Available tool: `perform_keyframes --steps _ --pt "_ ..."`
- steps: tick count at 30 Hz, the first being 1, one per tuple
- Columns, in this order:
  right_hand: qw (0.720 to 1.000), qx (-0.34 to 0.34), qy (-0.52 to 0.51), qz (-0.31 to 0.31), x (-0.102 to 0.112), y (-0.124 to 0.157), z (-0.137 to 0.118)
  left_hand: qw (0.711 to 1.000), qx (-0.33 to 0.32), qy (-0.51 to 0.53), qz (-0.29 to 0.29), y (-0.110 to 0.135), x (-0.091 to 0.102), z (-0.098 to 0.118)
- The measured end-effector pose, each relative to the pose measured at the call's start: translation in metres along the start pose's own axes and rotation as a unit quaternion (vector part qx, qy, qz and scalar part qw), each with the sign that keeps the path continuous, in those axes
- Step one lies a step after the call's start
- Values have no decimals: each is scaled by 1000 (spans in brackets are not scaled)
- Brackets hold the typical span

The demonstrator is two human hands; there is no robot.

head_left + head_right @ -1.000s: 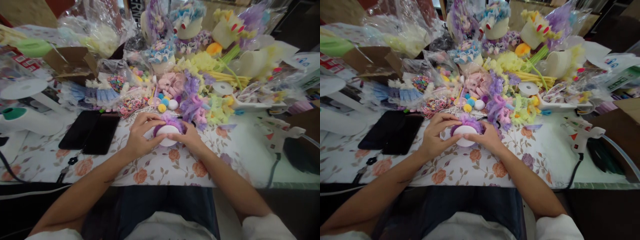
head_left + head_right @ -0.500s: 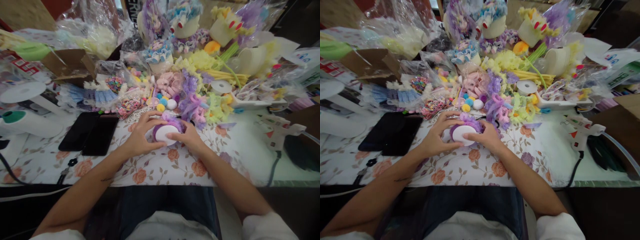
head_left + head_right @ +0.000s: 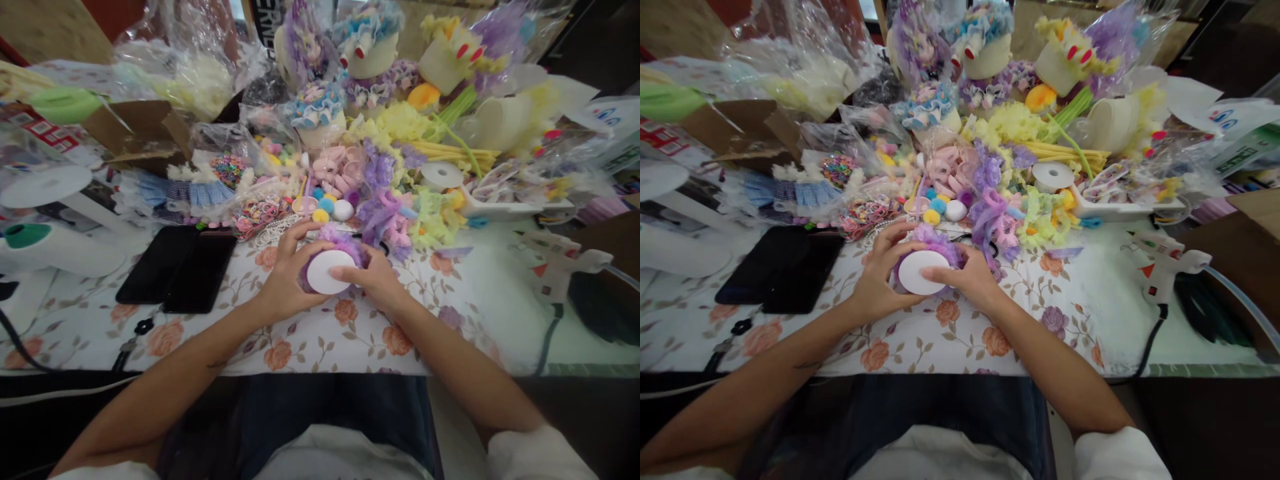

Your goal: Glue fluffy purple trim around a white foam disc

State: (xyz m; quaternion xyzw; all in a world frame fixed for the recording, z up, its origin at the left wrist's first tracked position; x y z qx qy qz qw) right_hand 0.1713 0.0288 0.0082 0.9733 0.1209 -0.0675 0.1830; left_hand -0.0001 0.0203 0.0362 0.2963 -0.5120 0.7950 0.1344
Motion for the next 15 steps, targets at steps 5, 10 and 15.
perform_keyframes --steps 5,10,15 --pt "1000 2 13 16 1 1 0 1000 10 -20 7 2 1 1" --pt "999 6 45 23 2 2 -1 1000 5 -19 22 4 0 -1" --pt "997 27 68 41 2 4 -6 1000 1 -12 15 4 -3 -2"
Point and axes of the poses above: each hand's wrist, its own y-axis away from the middle knuckle, its own x-axis out of the back of the hand, z = x × y, the point moved 3 cm from there along -y, towards the middle knuckle, and after that the axes turned 15 degrees about -x, right-handed, at the moved point
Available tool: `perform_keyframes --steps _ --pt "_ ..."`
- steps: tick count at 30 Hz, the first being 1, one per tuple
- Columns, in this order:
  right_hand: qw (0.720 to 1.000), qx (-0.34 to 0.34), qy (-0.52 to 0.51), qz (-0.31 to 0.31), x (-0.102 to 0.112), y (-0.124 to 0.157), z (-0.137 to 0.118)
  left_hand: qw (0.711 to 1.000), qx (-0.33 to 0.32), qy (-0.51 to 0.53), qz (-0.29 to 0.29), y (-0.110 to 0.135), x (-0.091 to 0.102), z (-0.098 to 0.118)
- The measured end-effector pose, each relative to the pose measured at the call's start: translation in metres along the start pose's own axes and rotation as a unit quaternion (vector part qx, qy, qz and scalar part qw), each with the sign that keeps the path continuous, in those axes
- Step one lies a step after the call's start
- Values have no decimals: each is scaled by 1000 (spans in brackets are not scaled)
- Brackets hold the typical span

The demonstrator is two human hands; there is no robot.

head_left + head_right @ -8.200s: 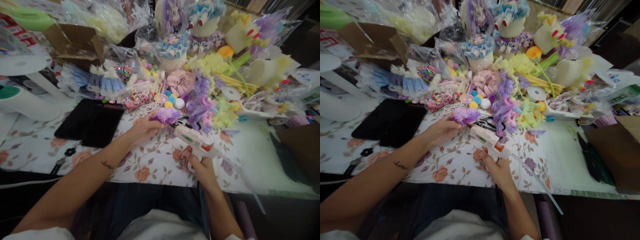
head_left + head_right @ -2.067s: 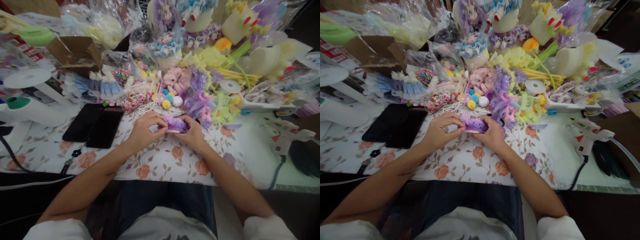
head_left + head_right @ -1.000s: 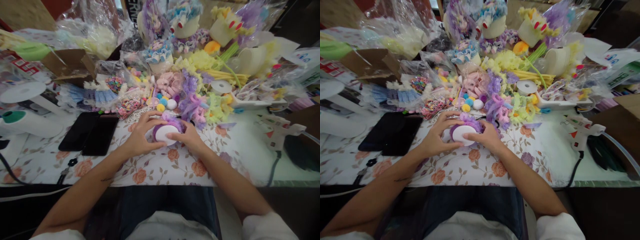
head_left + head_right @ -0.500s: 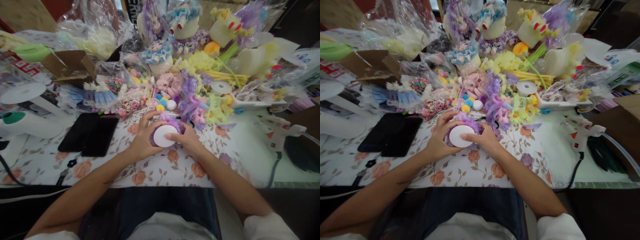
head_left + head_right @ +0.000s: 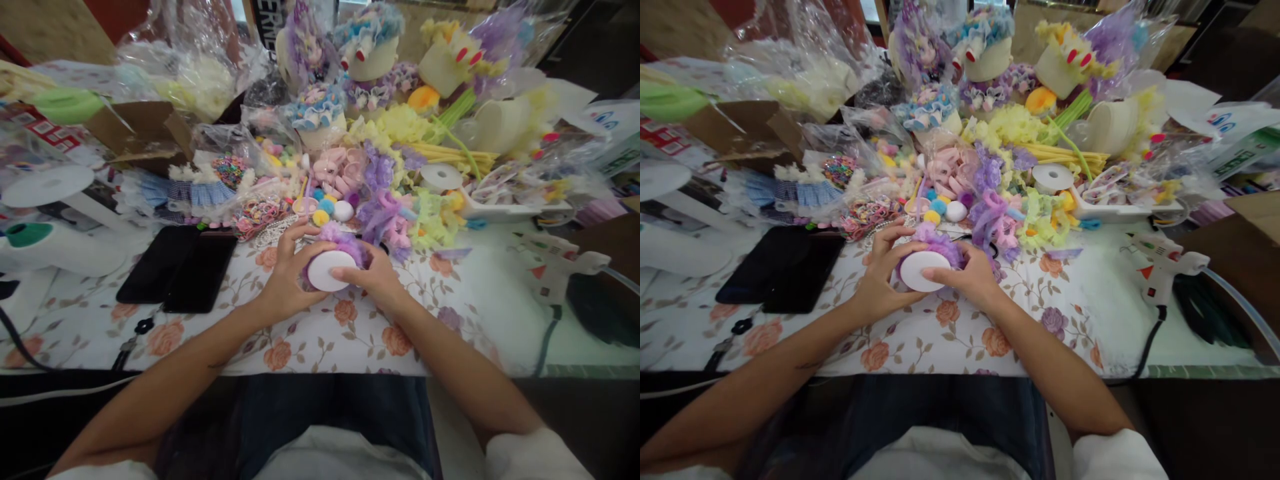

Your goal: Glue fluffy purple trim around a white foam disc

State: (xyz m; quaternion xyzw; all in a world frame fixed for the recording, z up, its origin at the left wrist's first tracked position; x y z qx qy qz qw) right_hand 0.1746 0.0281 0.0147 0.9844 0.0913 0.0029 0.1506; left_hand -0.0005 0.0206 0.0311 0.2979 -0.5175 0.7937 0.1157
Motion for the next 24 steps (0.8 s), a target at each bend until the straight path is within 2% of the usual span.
perform_keyframes --steps 4,7,13,20,24 --pt "996 36 56 61 1 4 -7 999 -24 -5 20 0 0 0" --pt "992 52 87 81 1 6 -10 998 -38 -30 27 0 1 0" --pt "988 57 112 92 0 5 -9 998 -44 -47 11 2 -2 -2" --pt "989 67 110 76 -2 5 -7 994 -65 -79 35 4 -4 3" --pt "983 75 133 105 -4 7 -8 991 -56 -112 39 4 -5 5"
Point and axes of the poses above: each hand's wrist, its own y-axis away from the middle knuckle, its own x-axis out of the back of the hand, z = x × y, the point moved 3 cm from there along -y, towards the middle knuckle, and after that the axes turned 15 degrees about -x, right-handed, at the moved point
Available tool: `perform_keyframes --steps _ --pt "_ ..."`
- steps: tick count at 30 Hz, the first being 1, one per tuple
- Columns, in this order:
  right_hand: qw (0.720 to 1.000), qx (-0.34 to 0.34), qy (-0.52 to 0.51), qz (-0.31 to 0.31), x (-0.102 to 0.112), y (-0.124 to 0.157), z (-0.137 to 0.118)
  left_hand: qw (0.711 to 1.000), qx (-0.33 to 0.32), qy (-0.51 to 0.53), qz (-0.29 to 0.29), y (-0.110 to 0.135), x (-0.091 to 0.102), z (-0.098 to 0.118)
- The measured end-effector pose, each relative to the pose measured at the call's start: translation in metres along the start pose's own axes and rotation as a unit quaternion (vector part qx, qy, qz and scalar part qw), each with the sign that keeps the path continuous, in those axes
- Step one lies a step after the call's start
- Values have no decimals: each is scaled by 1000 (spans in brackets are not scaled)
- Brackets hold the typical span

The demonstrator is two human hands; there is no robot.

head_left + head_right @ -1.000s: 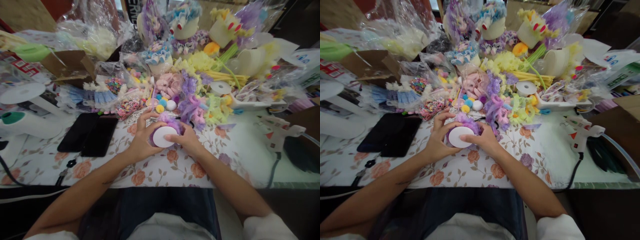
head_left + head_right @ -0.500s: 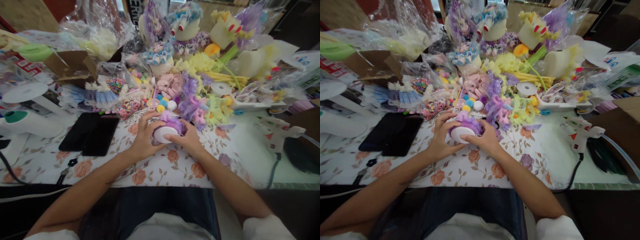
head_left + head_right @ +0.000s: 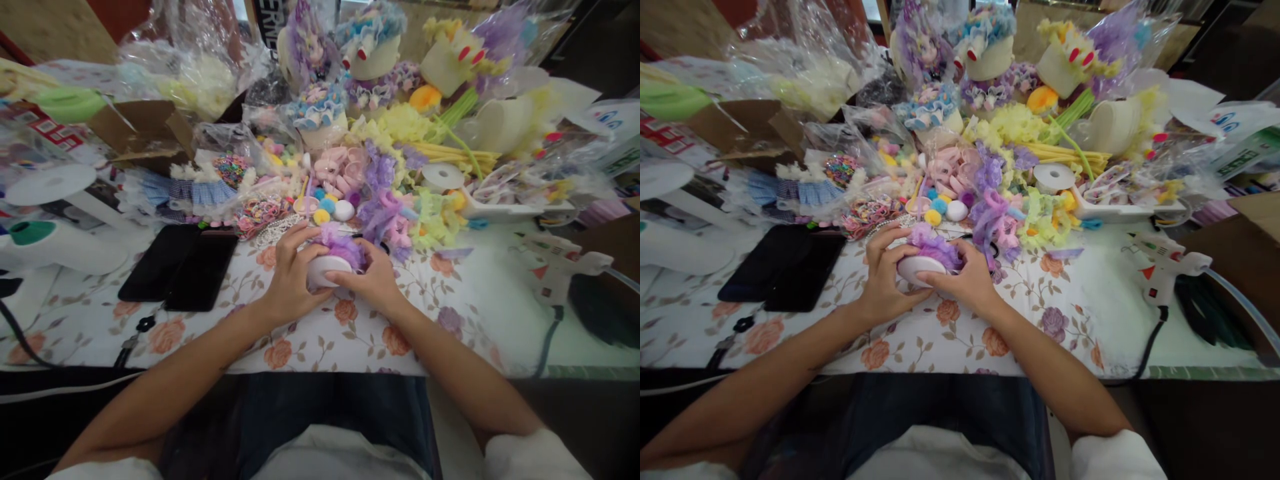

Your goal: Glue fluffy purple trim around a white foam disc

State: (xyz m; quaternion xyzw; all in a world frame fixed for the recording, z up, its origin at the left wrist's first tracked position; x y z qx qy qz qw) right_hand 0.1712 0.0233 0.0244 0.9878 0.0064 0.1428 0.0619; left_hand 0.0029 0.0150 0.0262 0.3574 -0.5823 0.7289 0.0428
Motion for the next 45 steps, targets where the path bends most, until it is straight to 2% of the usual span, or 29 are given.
perform_keyframes --steps 5,13,17,23,27,33,38,45 --pt "1000 -6 5 13 -2 2 -2 1000 -6 -14 26 -2 2 2" --pt "1000 -15 -14 3 -3 2 -3 998 8 -53 32 -4 6 5" --pt "999 -15 -44 5 -2 1 -1 999 4 -34 11 -4 5 2" --pt "999 -15 -35 25 1 1 -3 999 17 -18 26 -4 5 -3" --pt "999 -2 -38 7 0 0 -2 999 0 -16 37 -4 5 -2" --pt "999 12 -31 -15 -1 -2 3 997 -48 -55 19 -3 5 0" --pt "1000 13 -17 -6 -2 -2 2 993 -76 -78 39 -4 6 2" --pt "998 5 -45 -38 -4 -1 2 986 -103 -117 64 -4 9 4"
Point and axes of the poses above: each hand's wrist, its own y-axis away from the middle knuckle, its own x-axis out of the back of the hand, z = x × y, the point moved 3 cm from there along -y, towards the middle knuckle, and after that the axes turned 15 degrees about -x, right-handed, at the moved point
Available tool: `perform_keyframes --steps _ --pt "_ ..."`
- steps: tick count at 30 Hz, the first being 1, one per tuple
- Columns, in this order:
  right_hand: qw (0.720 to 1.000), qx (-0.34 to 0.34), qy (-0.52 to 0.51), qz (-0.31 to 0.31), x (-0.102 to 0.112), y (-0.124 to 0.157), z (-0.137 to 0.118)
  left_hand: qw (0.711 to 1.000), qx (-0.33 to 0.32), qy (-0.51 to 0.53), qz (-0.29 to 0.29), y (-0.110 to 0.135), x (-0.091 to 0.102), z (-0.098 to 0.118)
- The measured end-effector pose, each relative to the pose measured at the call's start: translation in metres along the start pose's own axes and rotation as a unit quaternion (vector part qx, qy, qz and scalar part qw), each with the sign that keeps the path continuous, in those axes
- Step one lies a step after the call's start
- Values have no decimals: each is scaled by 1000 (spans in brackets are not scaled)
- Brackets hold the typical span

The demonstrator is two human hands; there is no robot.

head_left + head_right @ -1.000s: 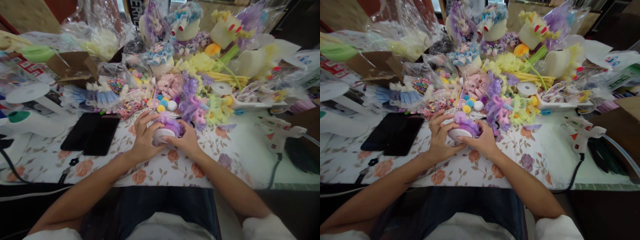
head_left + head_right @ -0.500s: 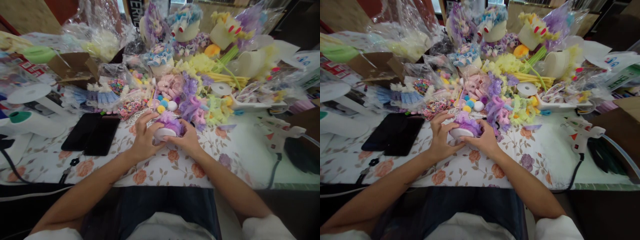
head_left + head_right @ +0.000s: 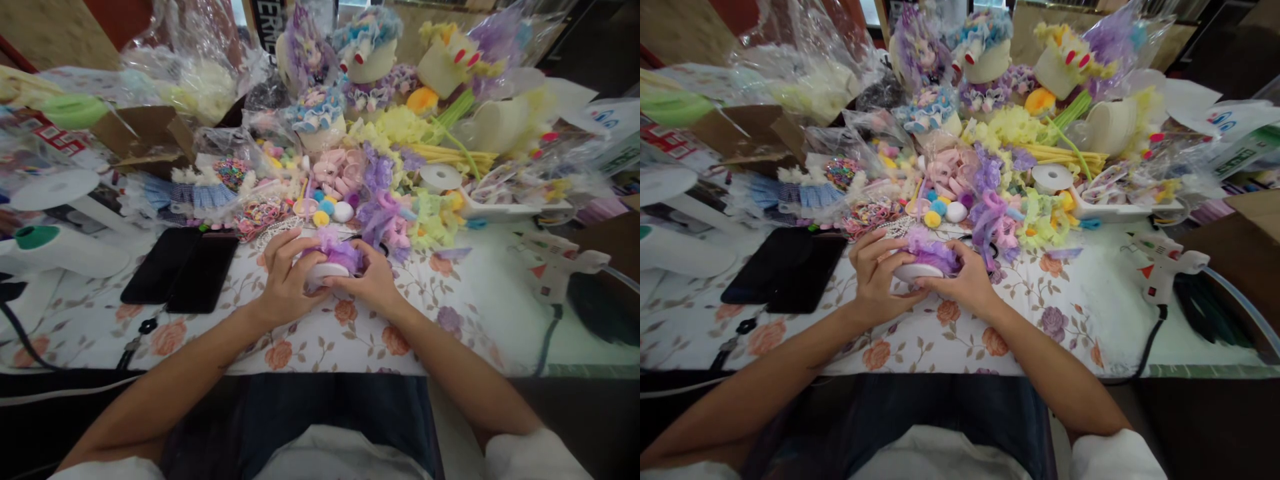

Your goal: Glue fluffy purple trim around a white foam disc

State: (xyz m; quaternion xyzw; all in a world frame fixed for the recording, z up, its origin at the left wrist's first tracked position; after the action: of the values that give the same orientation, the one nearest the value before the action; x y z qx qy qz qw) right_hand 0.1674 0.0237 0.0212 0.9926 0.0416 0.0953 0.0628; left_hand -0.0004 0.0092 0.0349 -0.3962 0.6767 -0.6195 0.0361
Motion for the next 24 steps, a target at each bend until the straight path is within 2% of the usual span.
perform_keyframes --steps 6,11,17,22,24 --pt "1000 2 18 13 1 0 0 1000 -6 10 -5 1 -1 1" --pt "999 24 18 27 4 -1 1 995 49 79 -31 -1 -2 -6" --pt "991 66 100 57 1 1 -2 992 73 103 14 -3 8 -12" --pt "988 81 125 47 -2 4 -5 990 61 128 12 -4 7 -8" --pt "988 70 119 61 1 3 -5 987 86 133 19 -4 6 -9"
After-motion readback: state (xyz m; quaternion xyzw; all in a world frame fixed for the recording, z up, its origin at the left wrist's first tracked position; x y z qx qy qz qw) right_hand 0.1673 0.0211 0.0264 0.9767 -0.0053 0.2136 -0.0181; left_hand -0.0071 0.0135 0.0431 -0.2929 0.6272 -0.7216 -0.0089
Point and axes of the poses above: each hand's wrist, its own y-axis away from the middle knuckle, its own x-axis out of the back of the hand, z = x × y, the point moved 3 cm from there along -y, towards the middle knuckle, and after that the axes turned 15 degrees about -x, right-handed, at the moved point
